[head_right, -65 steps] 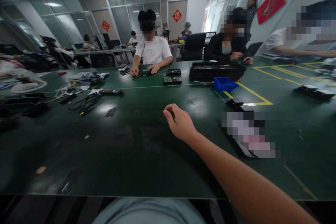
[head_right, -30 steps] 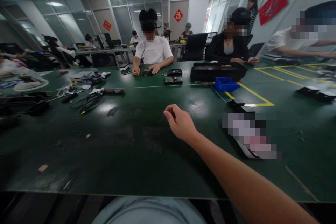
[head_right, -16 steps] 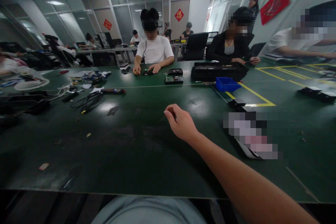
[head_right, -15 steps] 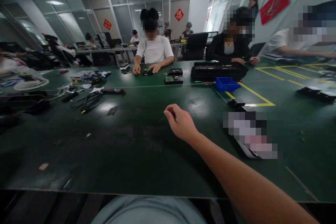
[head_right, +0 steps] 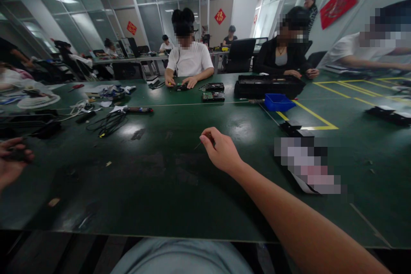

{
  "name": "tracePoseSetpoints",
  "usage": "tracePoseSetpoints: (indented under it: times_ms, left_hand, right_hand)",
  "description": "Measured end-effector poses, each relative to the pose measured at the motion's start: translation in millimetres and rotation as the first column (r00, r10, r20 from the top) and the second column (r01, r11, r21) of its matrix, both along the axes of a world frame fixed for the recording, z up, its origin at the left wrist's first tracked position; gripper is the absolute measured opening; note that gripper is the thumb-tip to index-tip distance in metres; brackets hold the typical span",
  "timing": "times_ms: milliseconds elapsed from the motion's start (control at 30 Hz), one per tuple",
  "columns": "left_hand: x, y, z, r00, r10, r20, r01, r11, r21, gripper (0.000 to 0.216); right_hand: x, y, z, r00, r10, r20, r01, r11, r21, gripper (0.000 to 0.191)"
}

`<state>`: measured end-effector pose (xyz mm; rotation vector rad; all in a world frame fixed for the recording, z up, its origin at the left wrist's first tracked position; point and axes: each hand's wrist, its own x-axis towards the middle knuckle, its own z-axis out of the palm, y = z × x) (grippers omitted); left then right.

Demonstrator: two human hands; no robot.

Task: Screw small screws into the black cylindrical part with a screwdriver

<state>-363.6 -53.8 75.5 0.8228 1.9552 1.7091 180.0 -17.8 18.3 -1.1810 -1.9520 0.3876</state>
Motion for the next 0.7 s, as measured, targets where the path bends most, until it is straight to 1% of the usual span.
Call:
tracePoseSetpoints:
  times_ms: [67, 100, 167, 200, 233, 300, 400, 467, 567, 633, 700]
  left_hand:
    - [19.4, 10.6, -4.2, 0.994, -0.093, 0.061, 0.091, 0.995, 0.035, 0.025]
    - [33.2, 15.4, -4.5, 0.989, -0.127, 0.069, 0.126, 0.992, 0.024, 0.029]
    - [65.7, 24.7, -3.7, 0.959, -0.262, 0.111, 0.261, 0.965, 0.026, 0.037]
    - [83.0, 29.2, -3.5, 0.943, -0.304, 0.139, 0.301, 0.953, 0.042, 0.037]
    - [100.1, 33.6, -3.7, 0.916, -0.370, 0.155, 0.368, 0.929, 0.046, 0.039]
    - [132.9, 41.9, -5.8, 0.841, -0.518, 0.155, 0.514, 0.855, 0.070, 0.043]
    - [179.2, 51.2, -11.3, 0.714, -0.685, 0.145, 0.684, 0.727, 0.069, 0.048]
    - [209.9, 54.3, -14.9, 0.640, -0.759, 0.120, 0.760, 0.648, 0.051, 0.048]
    - [255.4, 54.3, -19.2, 0.507, -0.861, 0.044, 0.862, 0.507, -0.019, 0.045]
    - [282.7, 52.4, -22.3, 0.413, -0.911, 0.012, 0.909, 0.411, -0.069, 0.041]
    - [305.8, 50.3, -27.3, 0.333, -0.943, -0.013, 0.936, 0.332, -0.116, 0.037]
  right_hand:
    - [-0.1, -0.2, 0.2, 1.000, 0.000, 0.001, 0.000, 1.000, -0.003, 0.017]
    - [0.0, -0.5, 0.5, 1.000, 0.000, 0.001, 0.000, 1.000, -0.003, 0.018]
    - [0.2, -1.0, 1.4, 1.000, 0.000, -0.002, 0.000, 1.000, -0.003, 0.018]
    - [0.3, -1.3, 2.1, 1.000, 0.001, -0.001, -0.001, 1.000, -0.004, 0.018]
    - [0.5, -1.6, 2.8, 1.000, 0.003, 0.002, -0.003, 1.000, -0.004, 0.018]
    - [0.7, -2.1, 4.2, 1.000, 0.010, 0.011, -0.010, 1.000, -0.009, 0.019]
    - [1.3, -2.9, 6.0, 1.000, 0.022, 0.017, -0.022, 1.000, -0.012, 0.019]
    - [1.8, -3.5, 6.9, 0.999, 0.024, 0.022, -0.023, 0.999, -0.026, 0.020]
    - [2.0, -4.5, 7.6, 1.000, 0.014, 0.023, -0.013, 0.999, -0.049, 0.022]
    - [1.8, -4.7, 7.6, 1.000, 0.007, 0.009, -0.007, 0.999, -0.044, 0.022]
    - [1.7, -4.5, 7.1, 1.000, -0.006, -0.004, 0.006, 1.000, -0.030, 0.021]
